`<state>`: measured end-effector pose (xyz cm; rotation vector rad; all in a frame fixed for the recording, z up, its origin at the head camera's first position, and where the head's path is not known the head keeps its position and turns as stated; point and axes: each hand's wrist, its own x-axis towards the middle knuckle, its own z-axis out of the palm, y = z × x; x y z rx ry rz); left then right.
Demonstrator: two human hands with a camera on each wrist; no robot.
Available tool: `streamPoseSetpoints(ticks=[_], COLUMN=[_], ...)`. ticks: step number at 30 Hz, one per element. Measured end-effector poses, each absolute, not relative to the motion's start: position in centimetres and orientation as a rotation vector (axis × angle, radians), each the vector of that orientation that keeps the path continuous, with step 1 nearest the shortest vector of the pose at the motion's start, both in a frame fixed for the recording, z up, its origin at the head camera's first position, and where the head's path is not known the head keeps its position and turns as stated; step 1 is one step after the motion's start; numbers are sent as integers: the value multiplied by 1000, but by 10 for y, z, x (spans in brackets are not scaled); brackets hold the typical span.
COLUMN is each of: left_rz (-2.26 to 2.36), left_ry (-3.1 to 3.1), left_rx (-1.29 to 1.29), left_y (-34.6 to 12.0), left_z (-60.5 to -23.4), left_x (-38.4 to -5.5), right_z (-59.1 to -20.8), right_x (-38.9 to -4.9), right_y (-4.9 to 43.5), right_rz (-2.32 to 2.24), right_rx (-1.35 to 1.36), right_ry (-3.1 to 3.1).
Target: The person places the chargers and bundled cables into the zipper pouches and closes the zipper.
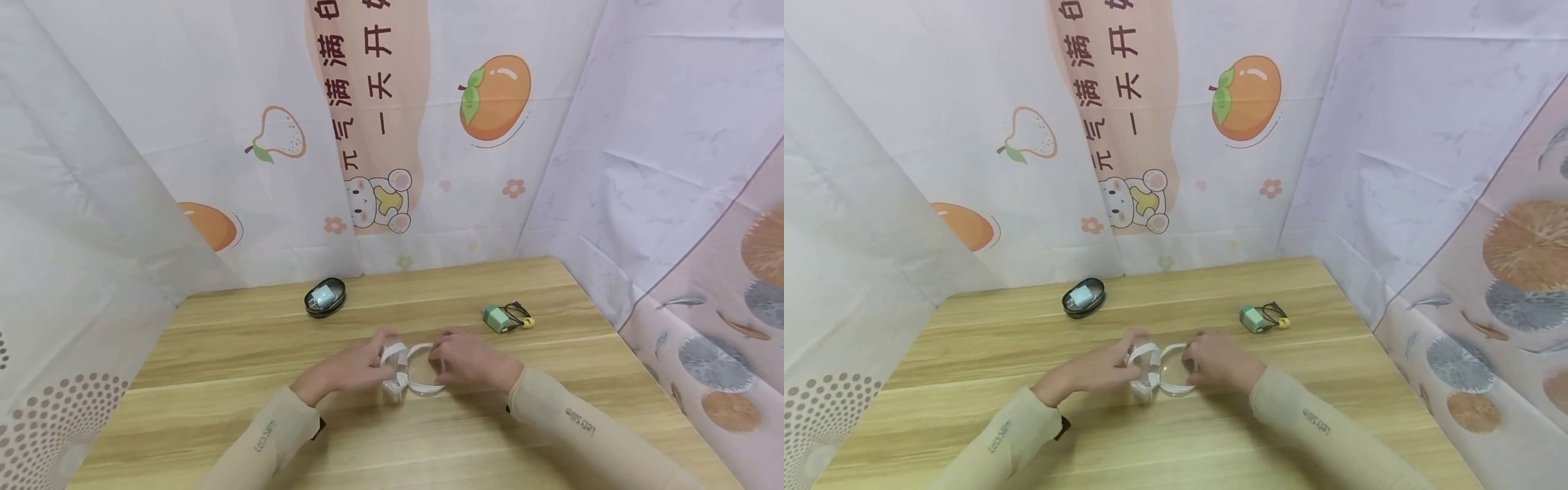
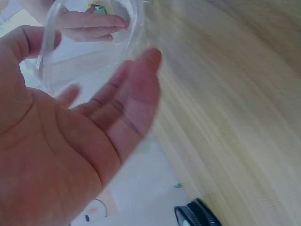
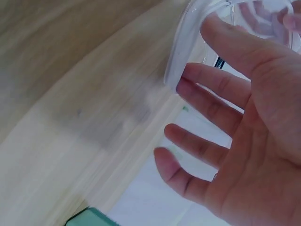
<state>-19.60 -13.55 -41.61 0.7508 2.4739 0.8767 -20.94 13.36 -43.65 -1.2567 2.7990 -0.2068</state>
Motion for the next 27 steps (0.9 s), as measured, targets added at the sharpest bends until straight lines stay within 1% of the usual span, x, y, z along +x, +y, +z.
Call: streamPoseSetpoints(ticks=[7, 15, 27], left_rz=[843, 828, 948], left_ry=[2480, 2494, 2413], left_rx=[857, 887, 786], left_y=[-143, -152, -149], left_z=[-417, -421, -433], left_x=[-199, -202, -201], right_z=[-438, -441, -440], right_x=[-213, -215, -216], right_y=[134, 130, 130], right_rz=[-189, -191, -167], right_rx=[-1239, -1216, -1193], right_ry=[2785, 2760, 2748])
